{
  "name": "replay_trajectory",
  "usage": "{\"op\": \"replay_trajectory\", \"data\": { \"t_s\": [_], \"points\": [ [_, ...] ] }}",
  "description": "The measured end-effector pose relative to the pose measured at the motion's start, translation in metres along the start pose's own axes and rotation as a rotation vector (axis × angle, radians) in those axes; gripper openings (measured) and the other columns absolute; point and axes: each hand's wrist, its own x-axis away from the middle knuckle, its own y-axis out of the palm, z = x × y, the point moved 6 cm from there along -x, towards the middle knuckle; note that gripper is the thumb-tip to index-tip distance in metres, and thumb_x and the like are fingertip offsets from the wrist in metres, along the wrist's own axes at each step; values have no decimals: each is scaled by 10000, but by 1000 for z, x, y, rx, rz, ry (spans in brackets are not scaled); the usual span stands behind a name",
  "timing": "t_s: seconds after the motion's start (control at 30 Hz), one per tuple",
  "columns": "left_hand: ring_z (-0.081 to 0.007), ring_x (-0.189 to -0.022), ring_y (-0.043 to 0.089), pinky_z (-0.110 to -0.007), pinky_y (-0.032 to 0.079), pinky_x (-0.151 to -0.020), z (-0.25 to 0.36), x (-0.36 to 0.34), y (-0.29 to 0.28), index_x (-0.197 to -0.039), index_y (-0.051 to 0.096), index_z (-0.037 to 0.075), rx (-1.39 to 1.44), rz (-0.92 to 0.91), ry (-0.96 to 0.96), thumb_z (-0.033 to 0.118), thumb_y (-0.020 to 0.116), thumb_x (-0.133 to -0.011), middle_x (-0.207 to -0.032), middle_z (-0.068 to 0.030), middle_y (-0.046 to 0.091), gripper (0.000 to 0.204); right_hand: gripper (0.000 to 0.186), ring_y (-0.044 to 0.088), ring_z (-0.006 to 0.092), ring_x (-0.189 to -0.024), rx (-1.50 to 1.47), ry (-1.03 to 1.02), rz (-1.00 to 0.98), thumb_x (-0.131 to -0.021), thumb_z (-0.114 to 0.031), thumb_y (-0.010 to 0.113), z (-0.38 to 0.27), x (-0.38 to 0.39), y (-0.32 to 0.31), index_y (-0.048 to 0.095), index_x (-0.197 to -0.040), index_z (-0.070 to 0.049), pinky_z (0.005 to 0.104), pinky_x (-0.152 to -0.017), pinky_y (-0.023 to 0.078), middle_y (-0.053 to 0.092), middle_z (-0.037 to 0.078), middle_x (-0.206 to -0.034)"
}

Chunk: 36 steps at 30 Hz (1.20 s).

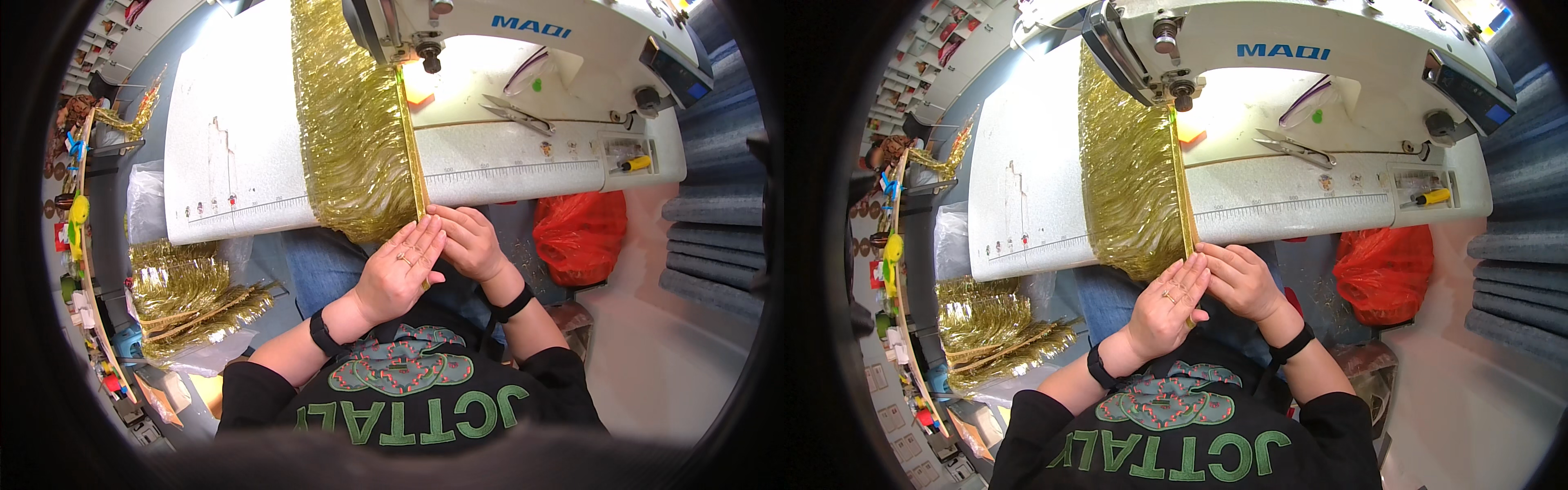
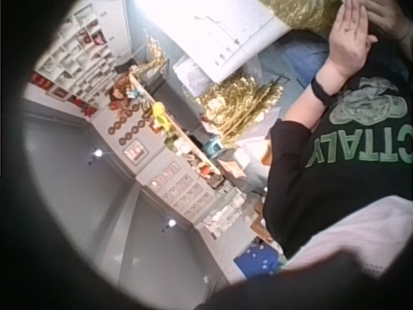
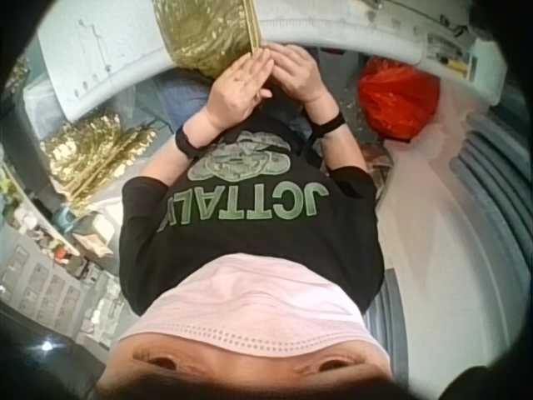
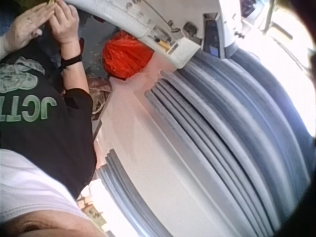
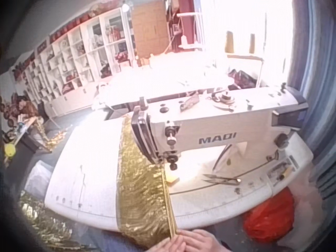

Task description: The person aligns a strip of gold tinsel under a sewing machine needle and sews along its edge. They then use scissors to cut the thread and the tinsel strip, remove the piece, and repeat the process with another strip.

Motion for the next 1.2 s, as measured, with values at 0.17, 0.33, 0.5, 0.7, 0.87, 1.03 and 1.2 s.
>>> {"op": "replay_trajectory", "data": {
  "t_s": [0.17, 0.33, 0.5, 0.7, 0.87, 1.03, 1.2],
  "points": [
    [-370, -1378, 575, -490, 436, -1180, 1, 0, 0, -1411, 567, -93, -5, -7, -4, 223, 734, -898, -1456, -274, 587, 624, 165, 706, 284, -1157, 4, -3, 10, -829, -128, 688, -1, 0, -1, 698, -960, -28, 389, -891, 549, 732, 120, -1153],
    [-370, -1377, 576, -491, 437, -1179, 1, 0, 0, -1411, 565, -95, -9, -7, 4, 229, 735, -899, -1452, -274, 590, 630, 179, 706, 285, -1151, -6, 0, 15, -824, -125, 691, -1, 0, -1, 699, -973, -27, 391, -881, 550, 731, 120, -1152],
    [-377, -1374, 577, -493, 441, -1177, 2, 0, 1, -1412, 561, -100, 4, -7, 9, 236, 742, -894, -1445, -278, 593, 643, 193, 707, 287, -1148, -11, 6, 27, -820, -120, 694, 0, 1, 0, 698, -987, -22, 391, -875, 552, 731, 122, -1152],
    [-384, -1378, 570, -494, 441, -1177, 2, 1, 2, -1418, 550, -105, 9, -12, 11, 238, 743, -892, -1455, -286, 581, 657, 198, 714, 296, -1137, -31, 18, 22, -819, -116, 694, 1, 3, 1, 697, -989, -15, 397, -878, 563, 737, 127, -1141],
    [-382, -1386, 564, -492, 440, -1180, 3, 2, 3, -1424, 544, -106, 2, -13, 8, 237, 737, -899, -1467, -287, 570, 656, 204, 717, 301, -1127, -32, 16, 27, -812, -114, 695, 0, 3, 1, 695, -988, -10, 399, -872, 568, 739, 133, -1135],
    [-377, -1385, 565, -489, 438, -1183, 1, 1, 3, -1422, 550, -104, 0, -9, 1, 236, 729, -908, -1467, -284, 572, 641, 226, 720, 308, -1108, -33, 19, 27, -808, -115, 695, 1, 2, 1, 689, -1002, 1, 400, -860, 571, 736, 148, -1135],
    [-427, -1370, 566, -525, 444, -1165, 1, 1, 3, -1437, 528, -114, 47, -1, 0, 176, 740, -893, -1475, -317, 549, 652, 233, 720, 312, -1104, -31, 19, 25, -807, -115, 695, 1, 2, 2, 685, -1005, 9, 401, -857, 572, 735, 158, -1138]
  ]
}}
